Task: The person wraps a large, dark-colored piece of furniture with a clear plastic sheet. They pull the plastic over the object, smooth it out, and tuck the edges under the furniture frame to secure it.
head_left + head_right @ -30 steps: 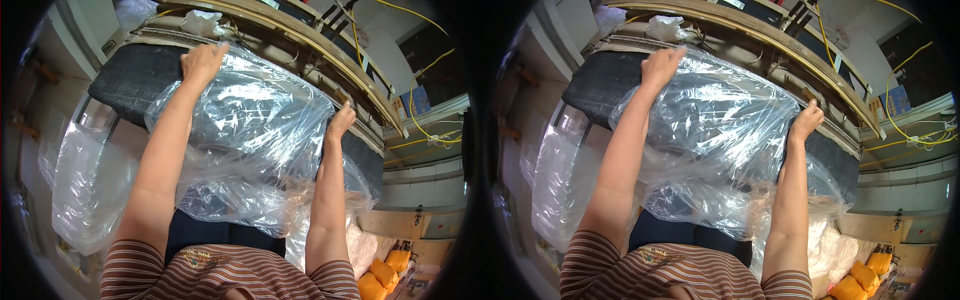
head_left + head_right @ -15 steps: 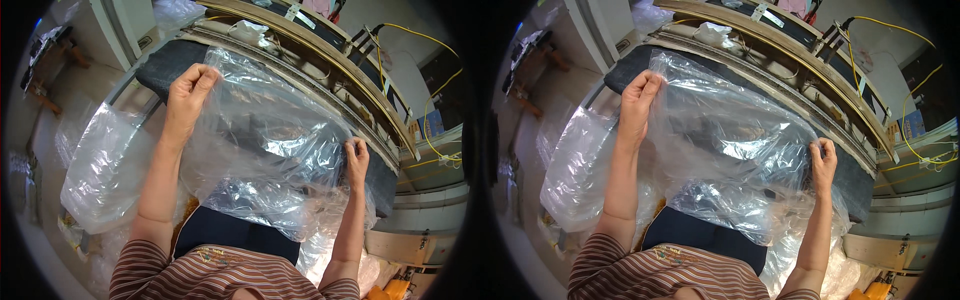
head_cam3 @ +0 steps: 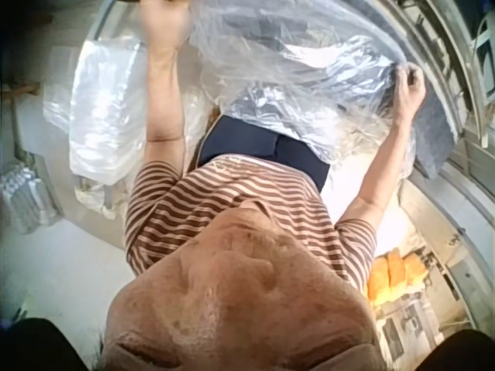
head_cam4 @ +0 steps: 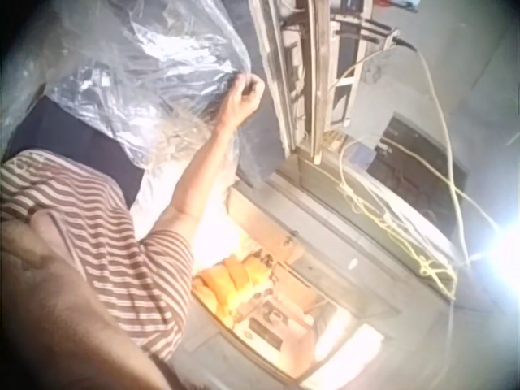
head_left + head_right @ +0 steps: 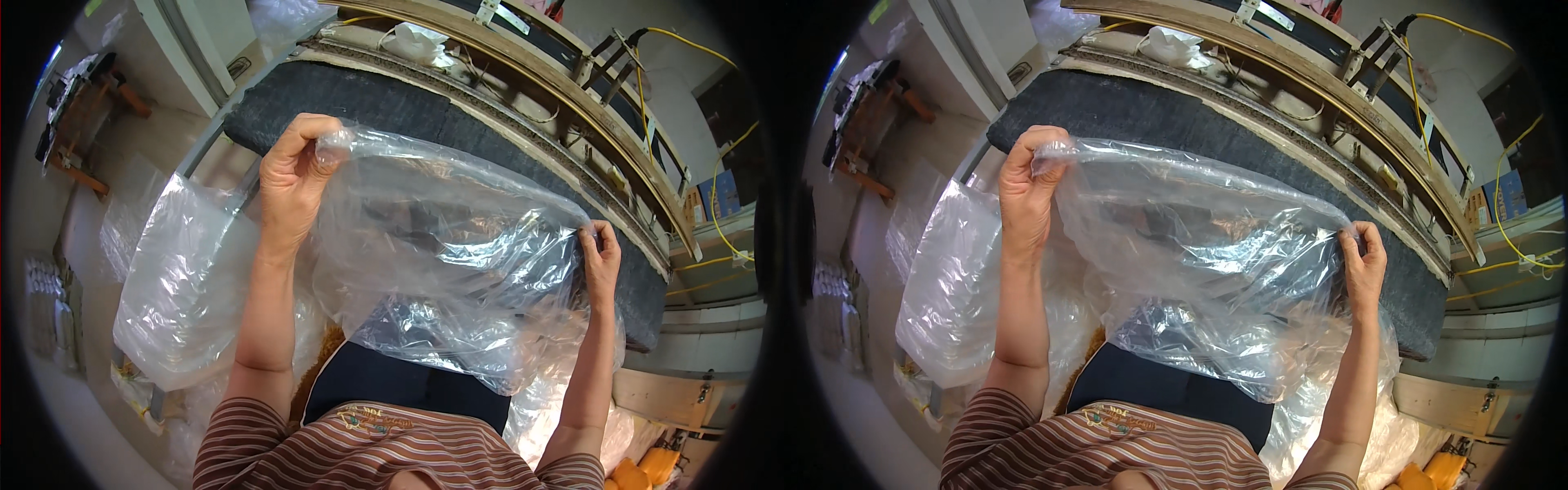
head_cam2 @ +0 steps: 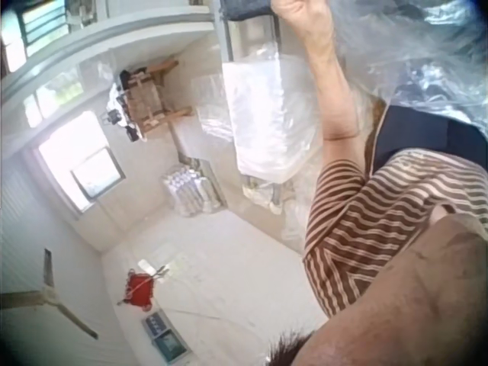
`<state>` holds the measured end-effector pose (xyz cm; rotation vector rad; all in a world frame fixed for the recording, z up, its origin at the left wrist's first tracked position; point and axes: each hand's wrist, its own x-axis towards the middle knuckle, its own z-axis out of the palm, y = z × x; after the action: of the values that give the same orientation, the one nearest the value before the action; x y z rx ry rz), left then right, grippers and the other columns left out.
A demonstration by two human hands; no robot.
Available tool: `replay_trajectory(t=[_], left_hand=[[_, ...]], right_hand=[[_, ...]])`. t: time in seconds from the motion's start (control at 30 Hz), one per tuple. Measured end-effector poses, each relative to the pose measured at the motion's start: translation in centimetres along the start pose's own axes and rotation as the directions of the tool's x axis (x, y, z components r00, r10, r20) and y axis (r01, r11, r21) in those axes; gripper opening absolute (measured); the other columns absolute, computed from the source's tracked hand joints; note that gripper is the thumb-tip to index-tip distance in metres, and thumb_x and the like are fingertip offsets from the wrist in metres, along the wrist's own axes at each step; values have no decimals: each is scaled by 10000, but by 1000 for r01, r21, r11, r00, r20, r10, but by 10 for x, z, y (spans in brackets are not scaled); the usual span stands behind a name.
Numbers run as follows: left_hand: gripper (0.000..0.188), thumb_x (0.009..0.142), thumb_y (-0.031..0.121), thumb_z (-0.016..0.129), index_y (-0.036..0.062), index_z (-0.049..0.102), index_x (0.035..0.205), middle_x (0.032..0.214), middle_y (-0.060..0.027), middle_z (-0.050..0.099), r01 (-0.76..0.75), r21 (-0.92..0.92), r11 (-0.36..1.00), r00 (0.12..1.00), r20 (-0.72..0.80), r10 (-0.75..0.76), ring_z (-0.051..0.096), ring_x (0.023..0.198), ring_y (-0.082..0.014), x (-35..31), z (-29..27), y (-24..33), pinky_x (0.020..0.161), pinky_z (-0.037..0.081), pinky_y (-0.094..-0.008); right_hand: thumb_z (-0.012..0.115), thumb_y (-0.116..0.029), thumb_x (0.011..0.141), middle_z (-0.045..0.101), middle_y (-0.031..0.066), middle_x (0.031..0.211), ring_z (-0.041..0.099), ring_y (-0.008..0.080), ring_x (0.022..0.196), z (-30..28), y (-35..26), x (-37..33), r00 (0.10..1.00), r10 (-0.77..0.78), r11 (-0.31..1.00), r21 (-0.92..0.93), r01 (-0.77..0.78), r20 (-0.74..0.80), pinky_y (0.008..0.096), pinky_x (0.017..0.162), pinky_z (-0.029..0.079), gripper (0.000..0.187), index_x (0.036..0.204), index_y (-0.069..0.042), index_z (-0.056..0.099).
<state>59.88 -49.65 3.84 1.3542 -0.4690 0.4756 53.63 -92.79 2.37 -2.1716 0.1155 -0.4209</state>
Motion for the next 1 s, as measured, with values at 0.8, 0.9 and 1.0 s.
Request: replay_trajectory(t=[0.8,0.9,1.0], left_hand=[[188,794,121,738,33,647,933,983,-73,600,-178,274,945,981,128,148,563,849,-154,-25,36,66,763,455,-265],[231,746,121,777,59,667,939,1041,-70,573,-326,447,833,934,13,358,549,902,-173,-31,48,80,768,471,-280],[283,677,110,796,155,700,939,1051,-35,556,-605,650,461,736,234,635,502,1008,-206,-31,45,84,765,484,-292]], right_hand=[[681,-178,821,615,19,727,567,144,822,99,-207,-2,667,-681,725,408,554,304,304,771,443,154,836,-24,675],[653,-168,849,637,24,761,553,99,748,108,-207,-12,776,-486,783,594,183,402,249,708,439,162,834,-7,666],[624,-173,880,648,13,771,537,65,718,111,-207,-13,743,-506,788,585,192,438,215,670,431,184,845,3,661]])
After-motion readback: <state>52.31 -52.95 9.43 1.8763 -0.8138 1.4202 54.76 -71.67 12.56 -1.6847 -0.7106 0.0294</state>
